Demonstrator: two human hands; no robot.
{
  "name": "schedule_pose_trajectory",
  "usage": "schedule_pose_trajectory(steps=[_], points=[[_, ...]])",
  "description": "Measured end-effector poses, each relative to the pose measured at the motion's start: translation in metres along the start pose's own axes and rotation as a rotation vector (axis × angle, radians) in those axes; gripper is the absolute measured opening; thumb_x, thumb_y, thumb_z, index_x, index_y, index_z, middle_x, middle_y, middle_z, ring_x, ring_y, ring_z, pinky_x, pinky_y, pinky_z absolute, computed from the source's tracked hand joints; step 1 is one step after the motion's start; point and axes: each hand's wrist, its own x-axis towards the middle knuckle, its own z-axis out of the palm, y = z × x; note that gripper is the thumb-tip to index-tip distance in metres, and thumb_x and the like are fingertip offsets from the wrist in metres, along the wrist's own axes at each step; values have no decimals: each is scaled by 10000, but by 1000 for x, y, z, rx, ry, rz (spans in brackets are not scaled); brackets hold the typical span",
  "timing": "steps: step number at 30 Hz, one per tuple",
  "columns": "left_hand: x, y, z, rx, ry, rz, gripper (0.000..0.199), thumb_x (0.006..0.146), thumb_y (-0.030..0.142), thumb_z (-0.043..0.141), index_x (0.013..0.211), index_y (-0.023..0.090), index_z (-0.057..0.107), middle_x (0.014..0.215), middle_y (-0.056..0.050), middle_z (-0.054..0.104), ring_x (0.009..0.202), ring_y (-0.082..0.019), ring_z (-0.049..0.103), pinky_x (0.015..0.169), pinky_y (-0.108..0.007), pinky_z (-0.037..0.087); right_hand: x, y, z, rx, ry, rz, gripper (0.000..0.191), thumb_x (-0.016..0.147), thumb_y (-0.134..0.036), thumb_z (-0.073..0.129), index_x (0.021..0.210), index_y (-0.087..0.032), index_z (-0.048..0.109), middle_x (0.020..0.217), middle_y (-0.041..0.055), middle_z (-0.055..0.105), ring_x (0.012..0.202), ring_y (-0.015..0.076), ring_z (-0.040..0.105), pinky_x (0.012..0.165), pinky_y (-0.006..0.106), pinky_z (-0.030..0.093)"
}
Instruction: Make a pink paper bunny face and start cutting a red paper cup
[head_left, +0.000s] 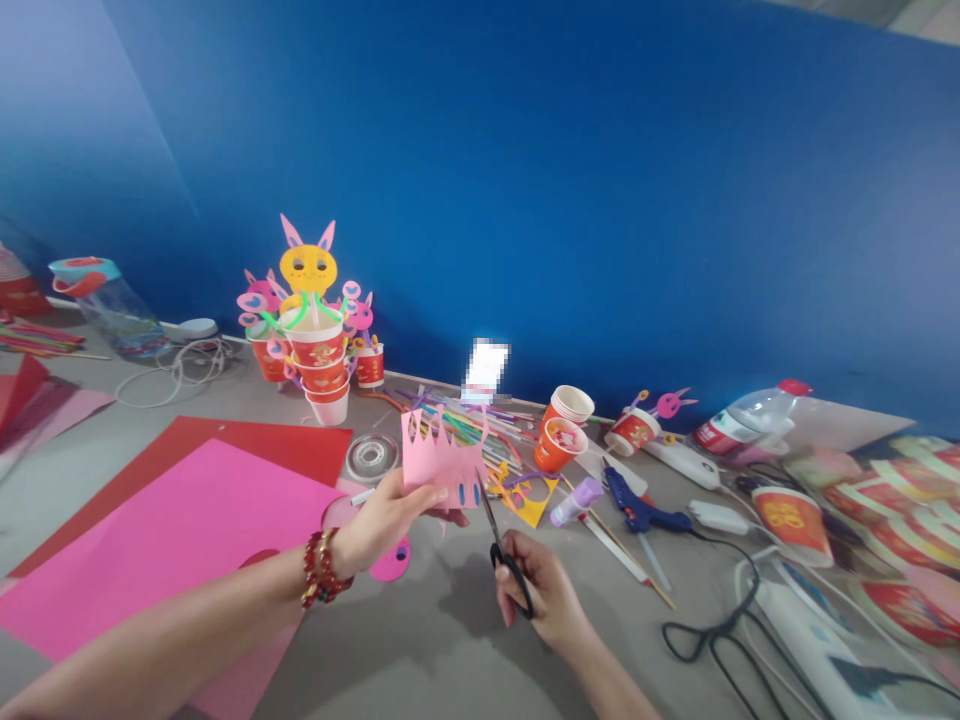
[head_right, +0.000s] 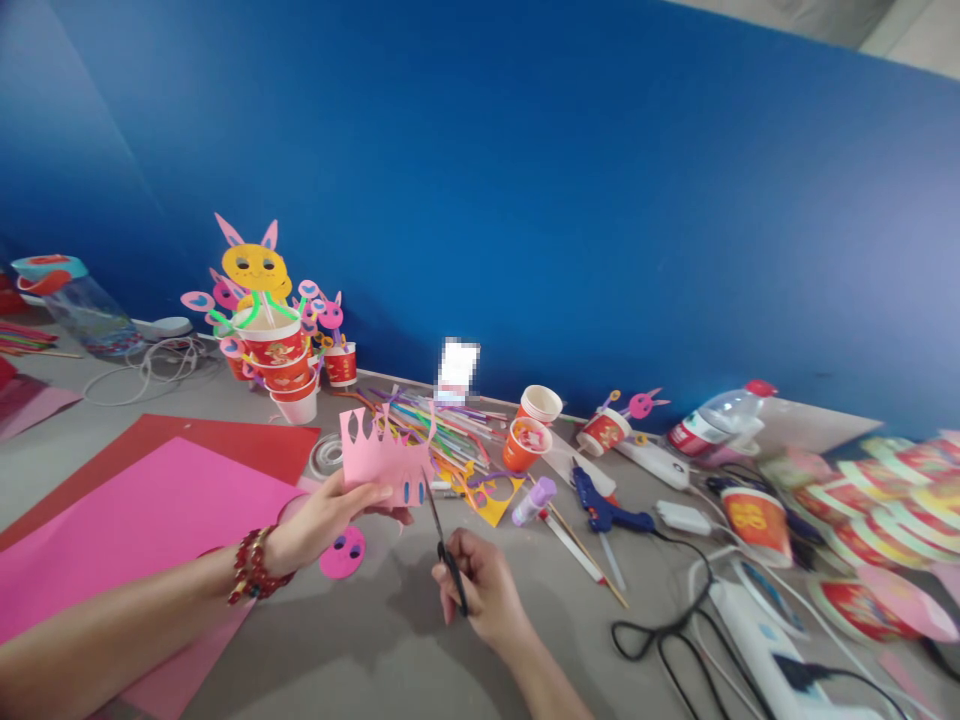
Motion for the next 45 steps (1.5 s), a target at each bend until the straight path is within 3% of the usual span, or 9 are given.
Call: schedule_pose_trajectory(steps=[13, 24, 31, 45], points=[[1, 5, -6, -34, -62, 18, 183, 828, 282, 595, 867, 129, 688, 789, -72, 744, 787, -266, 721, 807, -366, 549, 0, -8, -4, -13, -16, 14, 573, 712, -746, 599, 669, -238, 337, 377, -99, 446, 290, 76, 428, 384, 197, 193], [7, 7, -15, 36, -136, -24, 262, 829, 292, 592, 953, 94, 710, 833, -108, 748, 764, -263, 712, 780, -372, 550, 2, -11, -10, 28, -63, 42, 569, 673, -719, 661, 655, -230, 370, 408, -98, 449, 306, 78, 455, 367, 194, 219], [5, 8, -16, 67, -164, 15, 259, 834, 284, 565, 927, 96, 718, 793, -103, 749, 764, -256, 707, 770, -346, 546, 2, -7, -11, 17, -71, 41, 557, 681, -701, 666, 663, -228, 371, 435, -102, 435, 318, 84, 481, 358, 184, 255], [7, 11, -20, 91, -169, 6, 196, 820, 270, 568, 821, 110, 681, 790, -102, 739, 744, -241, 709, 759, -335, 546, 1, -6, -15, -44, -44, 47, 544, 699, -664, 677, 644, -232, 351, 431, -110, 402, 308, 71, 449, 346, 184, 215]])
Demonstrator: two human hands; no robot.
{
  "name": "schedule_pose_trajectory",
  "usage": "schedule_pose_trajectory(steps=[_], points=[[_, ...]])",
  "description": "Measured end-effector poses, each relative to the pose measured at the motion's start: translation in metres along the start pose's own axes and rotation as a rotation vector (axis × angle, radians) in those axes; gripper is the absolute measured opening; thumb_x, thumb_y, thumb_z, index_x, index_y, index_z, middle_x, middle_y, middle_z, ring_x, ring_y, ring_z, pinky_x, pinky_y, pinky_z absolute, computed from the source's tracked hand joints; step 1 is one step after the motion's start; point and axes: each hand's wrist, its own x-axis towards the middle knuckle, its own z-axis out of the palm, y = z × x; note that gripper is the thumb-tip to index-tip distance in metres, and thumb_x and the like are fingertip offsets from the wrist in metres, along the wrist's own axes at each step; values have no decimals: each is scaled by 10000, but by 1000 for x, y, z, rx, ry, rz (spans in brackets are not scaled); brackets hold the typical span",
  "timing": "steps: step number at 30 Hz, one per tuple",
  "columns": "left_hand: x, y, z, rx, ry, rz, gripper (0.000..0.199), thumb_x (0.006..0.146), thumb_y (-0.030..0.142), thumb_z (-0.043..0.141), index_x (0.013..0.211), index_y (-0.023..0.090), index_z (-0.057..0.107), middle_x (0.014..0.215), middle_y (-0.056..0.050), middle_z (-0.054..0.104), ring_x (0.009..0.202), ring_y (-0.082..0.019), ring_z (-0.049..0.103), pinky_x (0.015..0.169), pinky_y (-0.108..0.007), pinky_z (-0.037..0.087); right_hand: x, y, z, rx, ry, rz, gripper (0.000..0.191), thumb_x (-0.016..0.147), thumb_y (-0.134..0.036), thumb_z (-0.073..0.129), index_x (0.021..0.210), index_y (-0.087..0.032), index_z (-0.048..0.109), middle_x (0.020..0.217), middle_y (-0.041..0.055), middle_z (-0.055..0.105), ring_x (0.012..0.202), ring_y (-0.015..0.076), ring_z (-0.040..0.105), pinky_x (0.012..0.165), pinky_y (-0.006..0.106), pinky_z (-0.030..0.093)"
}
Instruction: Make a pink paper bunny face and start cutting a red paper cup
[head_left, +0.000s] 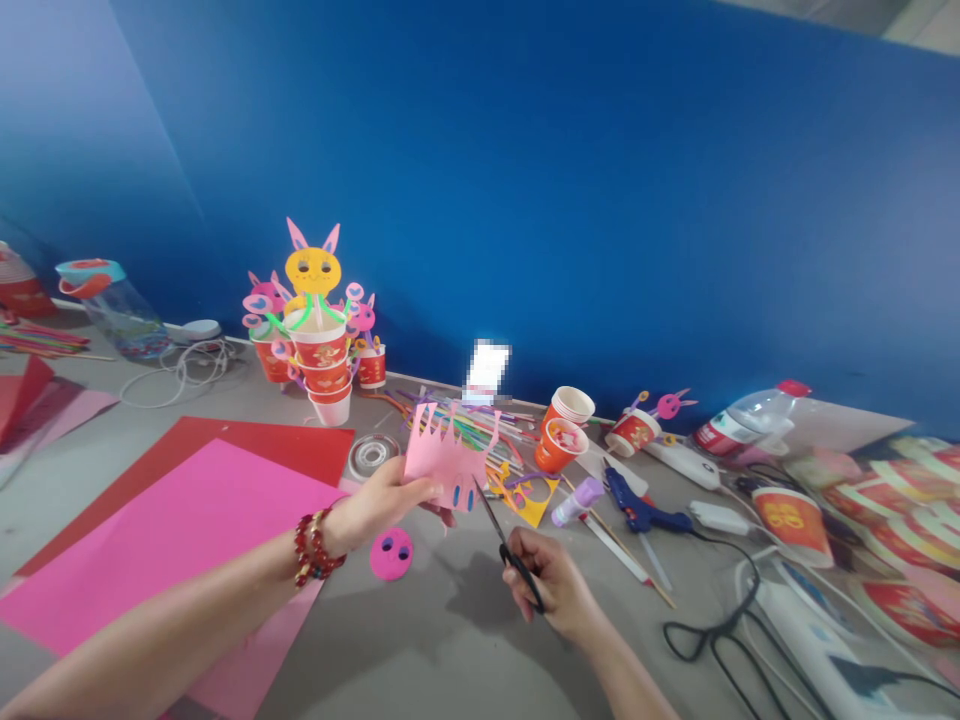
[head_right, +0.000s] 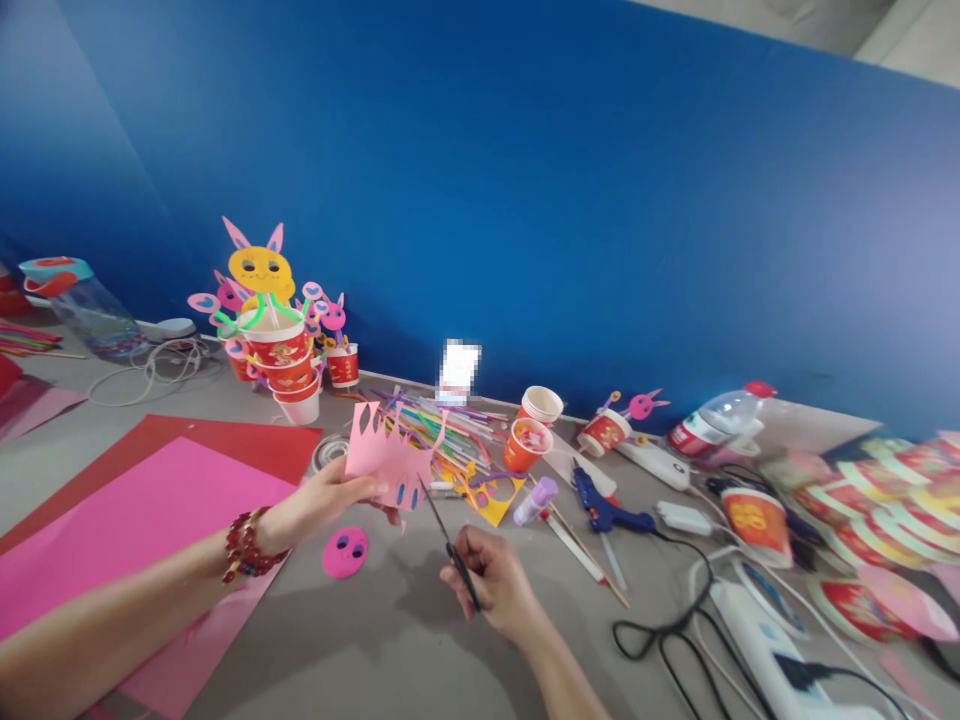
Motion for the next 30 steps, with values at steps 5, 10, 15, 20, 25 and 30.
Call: schedule_pose_trajectory(steps=[5, 10, 15, 20, 25, 30], points=[[0, -1, 2, -40, 23, -14, 199, 807, 263, 581, 837, 104, 697, 789, -96, 747, 738, -245, 711, 757, -340, 547, -1, -3, 1, 31, -19, -5, 567, 683, -703, 668, 654, -230, 357, 455, -100, 427, 320, 80, 472, 354, 188, 228], [0, -7, 7, -166, 153, -8, 218, 804, 320, 630, 868, 124, 703, 835, -81, 752, 847, -255, 706, 819, -343, 542, -3, -4, 7, 39, -114, -84, 593, 701, -768, 599, 737, -216, 387, 512, -38, 575, 420, 112, 554, 444, 204, 295], [0, -15, 13, -191, 293, -39, 170, 747, 312, 696, 778, 148, 663, 794, -49, 737, 799, -226, 699, 791, -324, 553, -6, -2, 16, 58, -146, -57, 612, 697, -797, 572, 745, -211, 399, 506, -39, 569, 425, 116, 550, 457, 205, 278], [-3, -13, 19, -182, 185, -1, 119, 813, 261, 604, 786, 158, 656, 797, -39, 723, 818, -240, 705, 794, -365, 569, -9, -6, 19, 105, -158, -33, 614, 690, -796, 581, 741, -209, 407, 499, -26, 577, 427, 108, 516, 456, 205, 241], [-4, -13, 21, -150, 179, -10, 148, 819, 244, 576, 863, 136, 667, 850, -74, 740, 841, -266, 713, 803, -391, 569, -10, -7, 19, 144, -162, -22, 602, 697, -773, 602, 743, -207, 402, 503, -23, 587, 409, 94, 497, 445, 194, 228], [-4, -13, 22, -105, 164, -21, 148, 804, 227, 571, 836, 120, 669, 839, -78, 747, 828, -262, 715, 808, -370, 564, -8, -5, 20, 162, -146, 0, 595, 677, -755, 639, 727, -215, 396, 491, -53, 546, 396, 105, 530, 432, 190, 260]])
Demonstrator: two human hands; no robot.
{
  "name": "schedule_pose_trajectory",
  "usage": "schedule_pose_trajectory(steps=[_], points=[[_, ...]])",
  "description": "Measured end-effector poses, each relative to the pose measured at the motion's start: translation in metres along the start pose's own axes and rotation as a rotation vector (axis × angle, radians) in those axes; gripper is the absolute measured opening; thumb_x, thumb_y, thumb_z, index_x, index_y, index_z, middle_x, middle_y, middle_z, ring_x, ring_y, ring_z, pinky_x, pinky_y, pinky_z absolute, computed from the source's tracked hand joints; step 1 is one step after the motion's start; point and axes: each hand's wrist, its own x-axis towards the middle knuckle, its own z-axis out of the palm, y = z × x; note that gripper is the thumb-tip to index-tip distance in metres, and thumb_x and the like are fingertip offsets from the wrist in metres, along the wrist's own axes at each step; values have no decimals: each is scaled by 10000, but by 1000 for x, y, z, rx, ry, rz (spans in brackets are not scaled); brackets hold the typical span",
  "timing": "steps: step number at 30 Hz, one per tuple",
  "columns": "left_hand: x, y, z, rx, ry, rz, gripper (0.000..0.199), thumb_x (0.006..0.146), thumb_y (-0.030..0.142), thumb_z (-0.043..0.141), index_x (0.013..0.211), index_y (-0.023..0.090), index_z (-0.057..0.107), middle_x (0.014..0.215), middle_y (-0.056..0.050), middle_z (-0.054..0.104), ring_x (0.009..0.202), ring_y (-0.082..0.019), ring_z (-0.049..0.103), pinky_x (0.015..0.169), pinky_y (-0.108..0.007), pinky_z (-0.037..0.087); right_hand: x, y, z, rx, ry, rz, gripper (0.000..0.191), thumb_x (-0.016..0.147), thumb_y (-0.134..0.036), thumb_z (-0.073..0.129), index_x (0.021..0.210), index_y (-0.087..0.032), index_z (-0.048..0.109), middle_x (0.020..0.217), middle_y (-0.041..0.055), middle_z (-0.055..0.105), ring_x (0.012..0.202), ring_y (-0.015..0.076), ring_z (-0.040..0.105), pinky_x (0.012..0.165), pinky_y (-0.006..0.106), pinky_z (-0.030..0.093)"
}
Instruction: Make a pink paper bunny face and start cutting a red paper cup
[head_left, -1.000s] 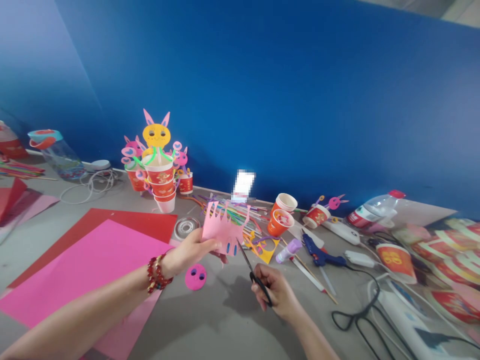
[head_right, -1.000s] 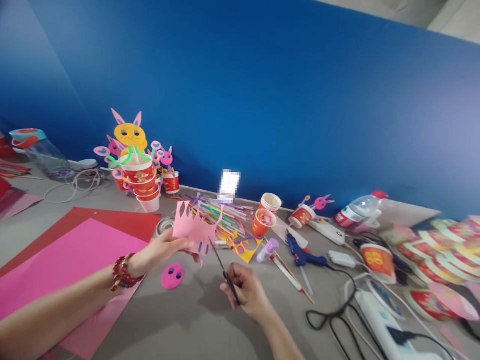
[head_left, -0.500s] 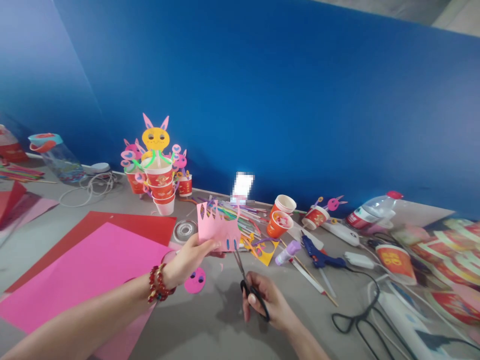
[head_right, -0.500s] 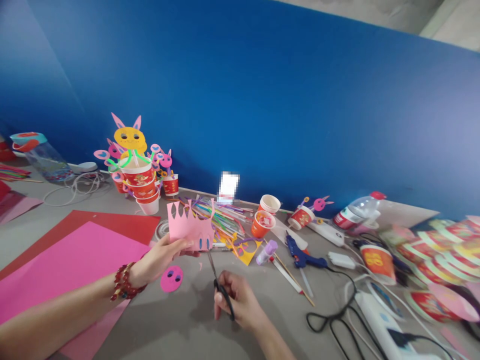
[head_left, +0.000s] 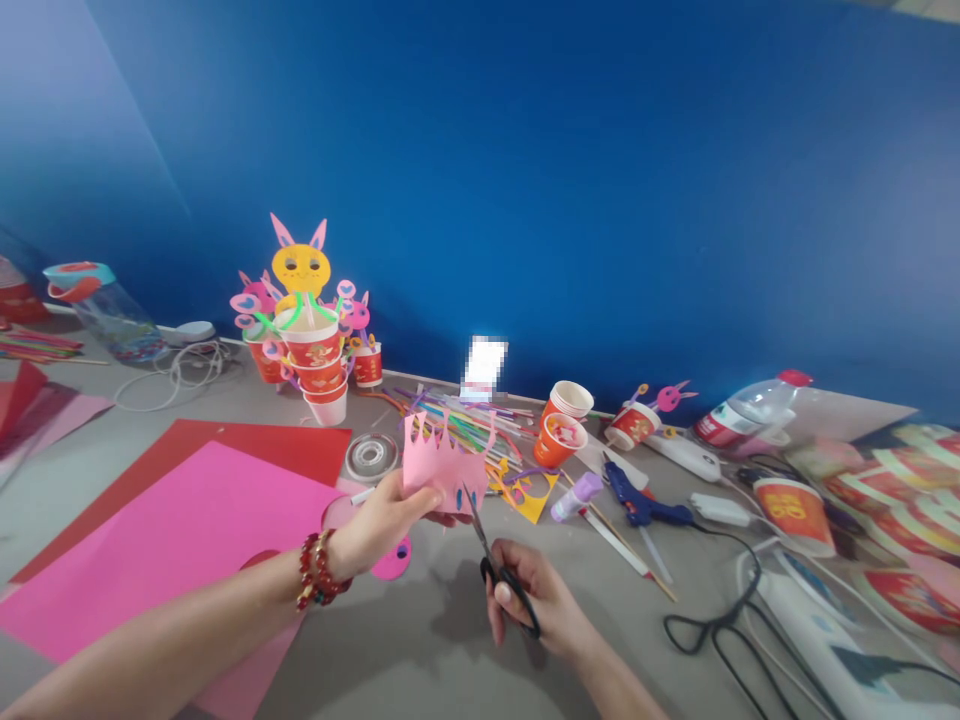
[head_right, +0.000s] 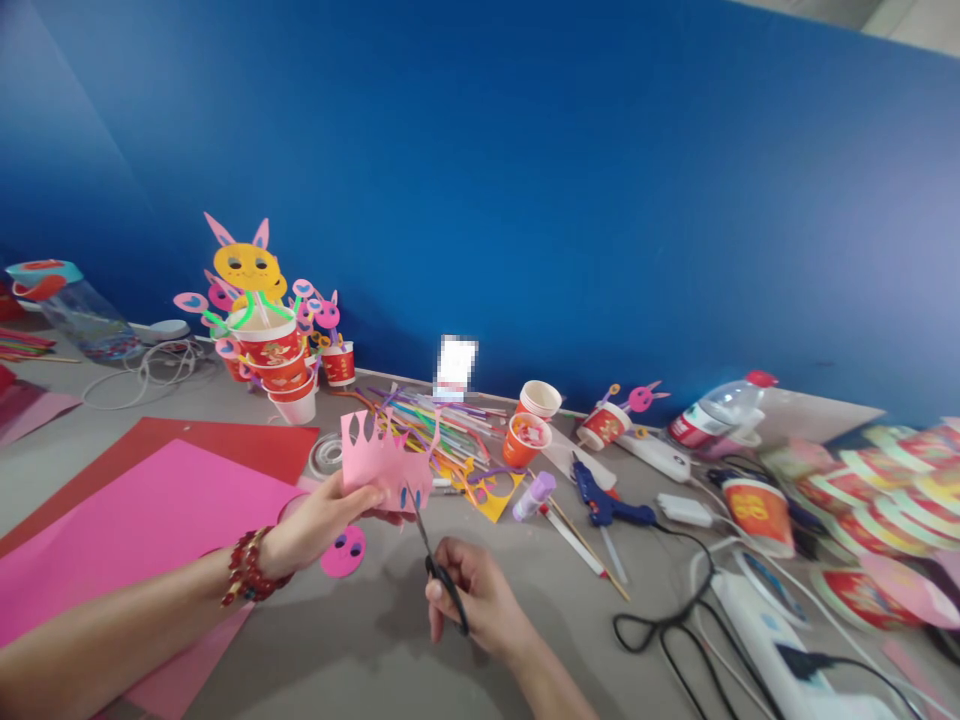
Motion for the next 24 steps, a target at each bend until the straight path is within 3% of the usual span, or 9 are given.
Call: schedule_pose_trajectory(steps=[24], points=[[0, 1, -1, 21, 12, -24, 177, 791, 268, 603, 826, 118, 691, 784, -65, 735, 781, -230, 696, 785, -325, 560, 4, 8, -3, 26, -5, -24, 564, 693, -699, 679, 702, -210, 397, 445, -59, 523, 347, 84, 495, 383, 168, 242]])
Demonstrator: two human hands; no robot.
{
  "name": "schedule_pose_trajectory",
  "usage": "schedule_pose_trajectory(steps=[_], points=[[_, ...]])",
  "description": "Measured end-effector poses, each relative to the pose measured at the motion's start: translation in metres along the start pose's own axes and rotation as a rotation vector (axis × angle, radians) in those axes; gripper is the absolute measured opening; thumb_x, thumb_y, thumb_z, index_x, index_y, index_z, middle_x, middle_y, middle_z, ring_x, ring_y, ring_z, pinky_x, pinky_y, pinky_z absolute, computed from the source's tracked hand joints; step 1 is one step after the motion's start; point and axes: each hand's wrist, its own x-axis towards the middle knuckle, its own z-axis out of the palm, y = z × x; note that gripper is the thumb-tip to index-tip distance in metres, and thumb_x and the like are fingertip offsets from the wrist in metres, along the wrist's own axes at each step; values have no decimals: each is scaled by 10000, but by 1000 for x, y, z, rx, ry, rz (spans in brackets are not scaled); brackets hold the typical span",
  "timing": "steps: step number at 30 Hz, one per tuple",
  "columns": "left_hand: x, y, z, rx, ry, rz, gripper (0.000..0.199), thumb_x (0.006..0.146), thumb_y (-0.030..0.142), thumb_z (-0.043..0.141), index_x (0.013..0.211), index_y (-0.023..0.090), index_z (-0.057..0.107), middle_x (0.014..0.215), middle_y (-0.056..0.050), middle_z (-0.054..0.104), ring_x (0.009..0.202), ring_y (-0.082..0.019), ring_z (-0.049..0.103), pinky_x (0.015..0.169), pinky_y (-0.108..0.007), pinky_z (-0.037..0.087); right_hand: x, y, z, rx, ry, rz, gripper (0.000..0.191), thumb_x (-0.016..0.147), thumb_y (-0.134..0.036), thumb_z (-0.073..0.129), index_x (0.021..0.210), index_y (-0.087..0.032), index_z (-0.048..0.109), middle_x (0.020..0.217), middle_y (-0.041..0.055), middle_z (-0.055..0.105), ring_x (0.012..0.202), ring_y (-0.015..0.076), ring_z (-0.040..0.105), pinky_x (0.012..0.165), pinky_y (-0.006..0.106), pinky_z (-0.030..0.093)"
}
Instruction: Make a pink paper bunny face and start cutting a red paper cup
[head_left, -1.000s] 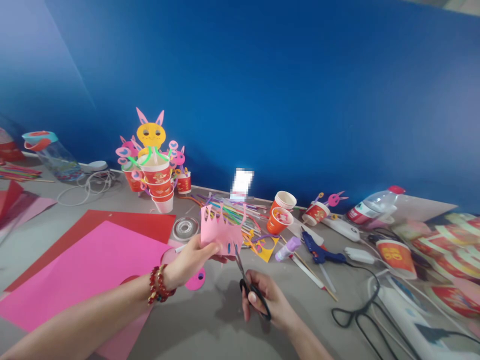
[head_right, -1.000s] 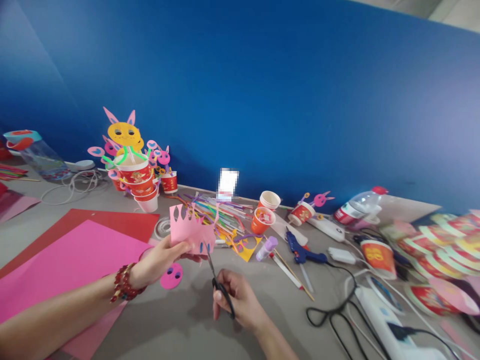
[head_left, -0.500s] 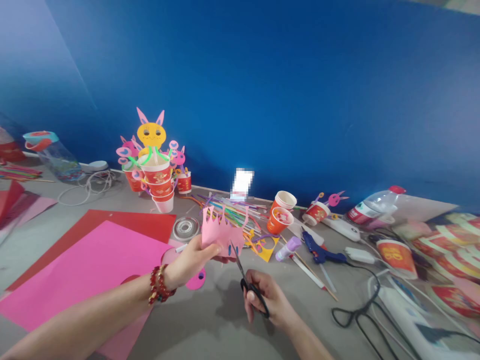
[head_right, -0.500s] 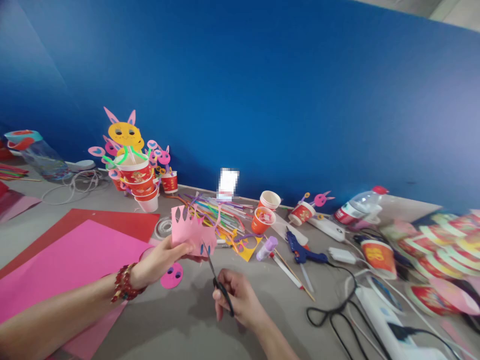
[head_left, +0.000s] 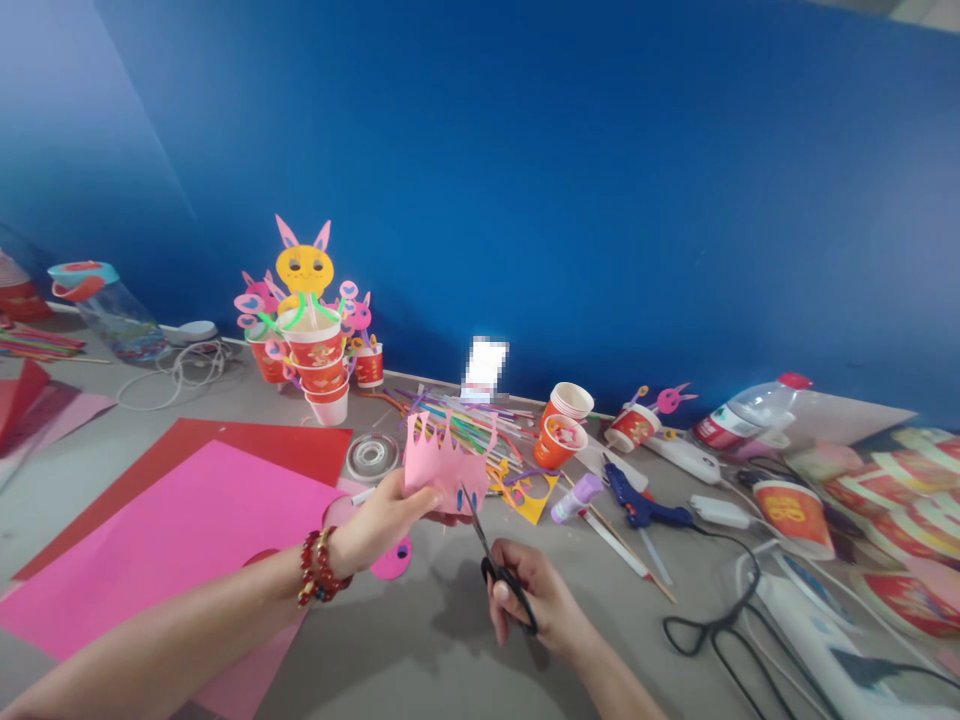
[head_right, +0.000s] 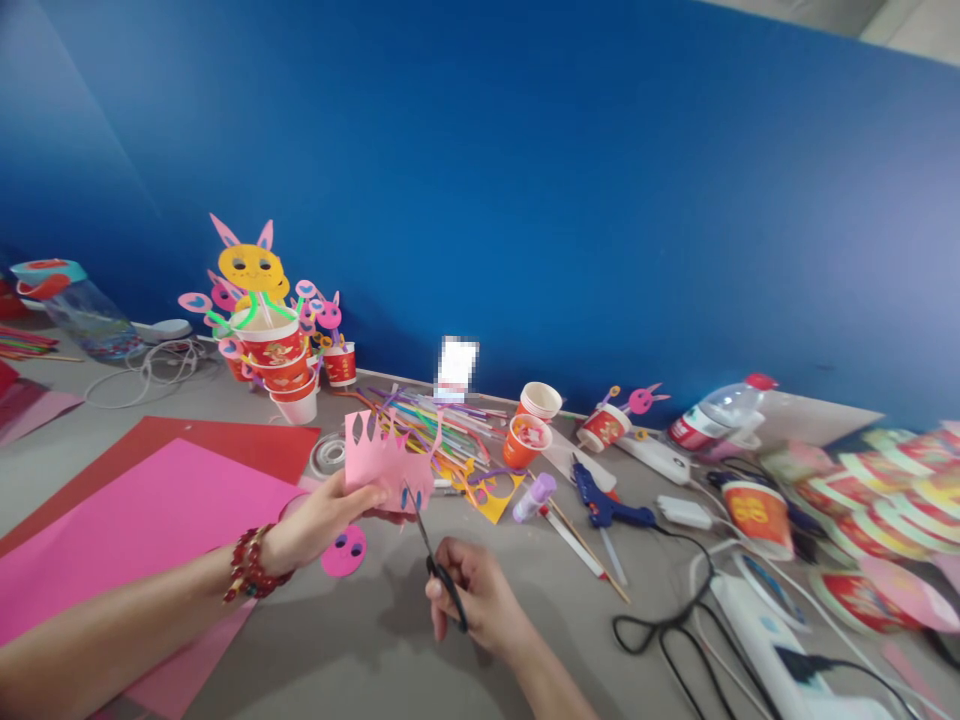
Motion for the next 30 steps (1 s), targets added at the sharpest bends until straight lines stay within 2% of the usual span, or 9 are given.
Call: schedule_pose_trajectory(steps=[5, 12, 15, 20, 25, 30], points=[[0, -2, -1, 7, 14, -3, 139, 782, 260, 613, 762, 136, 674, 778, -50, 732, 780, -218, 696, 771, -296, 556, -1, 1, 0, 17, -10, 0, 563, 694, -701, 676, 714, -209, 401, 443, -60, 522, 346, 87, 502, 375, 166, 238], [1, 1, 0, -27, -19, -9, 132, 777, 245, 603, 799, 137, 675, 797, -44, 733, 793, -224, 699, 806, -323, 557, -1, 0, 0, 25, -27, -5, 554, 711, -691, 669, 723, -204, 405, 452, -52, 534, 350, 73, 487, 382, 162, 223], [-1, 7, 3, -18, 10, -16, 93, 745, 231, 610, 711, 153, 648, 719, -18, 709, 738, -197, 684, 768, -291, 558, -1, -1, 0, 24, -30, -9, 552, 713, -688, 669, 719, -207, 398, 451, -58, 525, 353, 78, 495, 385, 164, 240], [-4, 14, 6, 10, 38, -22, 141, 710, 228, 604, 582, 178, 574, 609, 8, 660, 642, -169, 645, 698, -271, 549, 0, -3, 1, 26, -28, 0, 563, 699, -696, 678, 703, -213, 388, 454, -64, 518, 342, 70, 468, 378, 165, 240], [-3, 7, 2, 47, 25, -23, 112, 747, 223, 581, 693, 150, 647, 730, -33, 723, 757, -208, 690, 747, -285, 551, 0, -4, 1, 18, -16, 15, 587, 668, -710, 693, 688, -214, 380, 453, -70, 507, 352, 75, 484, 376, 163, 236], [1, 0, -3, 8, -34, -20, 184, 780, 246, 582, 832, 108, 693, 845, -89, 757, 833, -256, 712, 808, -341, 560, 0, -2, -1, 2, -13, 32, 612, 637, -734, 697, 682, -216, 373, 434, -89, 480, 334, 68, 458, 368, 165, 218]])
